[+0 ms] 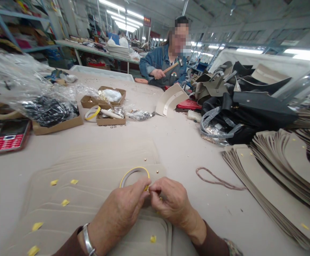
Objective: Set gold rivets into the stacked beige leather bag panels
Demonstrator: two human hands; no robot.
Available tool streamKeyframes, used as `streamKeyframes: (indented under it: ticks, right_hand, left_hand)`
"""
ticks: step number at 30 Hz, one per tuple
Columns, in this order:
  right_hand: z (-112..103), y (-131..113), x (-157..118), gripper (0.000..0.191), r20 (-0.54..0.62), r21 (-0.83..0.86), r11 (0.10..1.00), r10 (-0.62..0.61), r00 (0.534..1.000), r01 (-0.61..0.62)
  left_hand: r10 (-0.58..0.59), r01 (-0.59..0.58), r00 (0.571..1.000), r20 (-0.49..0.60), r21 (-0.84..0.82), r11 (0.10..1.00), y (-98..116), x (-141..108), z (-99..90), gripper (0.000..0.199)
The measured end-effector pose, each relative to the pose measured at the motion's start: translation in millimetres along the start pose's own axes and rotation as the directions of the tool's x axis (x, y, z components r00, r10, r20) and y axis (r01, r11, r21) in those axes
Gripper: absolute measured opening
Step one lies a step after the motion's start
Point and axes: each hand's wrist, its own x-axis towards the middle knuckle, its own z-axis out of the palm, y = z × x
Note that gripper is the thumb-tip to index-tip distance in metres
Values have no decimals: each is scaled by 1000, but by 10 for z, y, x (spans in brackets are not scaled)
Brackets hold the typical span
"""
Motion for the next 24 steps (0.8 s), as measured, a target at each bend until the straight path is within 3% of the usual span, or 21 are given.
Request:
streamKeyframes:
  ticks: [3, 6, 7, 10, 12, 14, 17, 20, 24]
  right_hand:
    - [-4, -45, 16, 18, -42, -44, 999, 26, 999, -27]
    - [6, -95, 47, 14, -39, 103, 963, 256, 966, -251]
    - [16, -100, 58, 11, -8, 196, 909, 377, 926, -368]
    - [41, -39, 86, 11, 133, 416, 643, 656, 743, -643]
    - [30, 66, 99, 16, 193, 479, 491, 750, 633, -728]
    - [-4, 196, 105, 23, 222, 502, 408, 791, 570, -762]
    - [-50, 359, 103, 30, 236, 487, 419, 782, 577, -766]
    - [-44, 440, 101, 31, 257, 442, 448, 767, 588, -777]
    - [-5, 447, 127, 25, 275, 381, 473, 762, 586, -795]
  left_hand:
    - [-16, 16, 1000, 11, 8, 1000, -8, 31, -11, 16]
    - [14, -12, 999, -30, 84, 996, 3, 39, -2, 19]
    - [23, -19, 999, -45, 102, 995, 17, 35, 5, 20]
    - [70, -57, 994, -85, 145, 988, 73, 16, 28, 21]
    - [96, -79, 991, -88, 181, 980, 99, 11, 42, 23]
    - [68, -51, 996, -61, 245, 968, 98, 23, 47, 23]
    - [-83, 61, 996, 44, 377, 924, 63, 70, 38, 19]
    - [-221, 126, 963, 155, 466, 876, 40, 120, 22, 17]
    - [-277, 143, 936, 219, 484, 863, 49, 141, 17, 19]
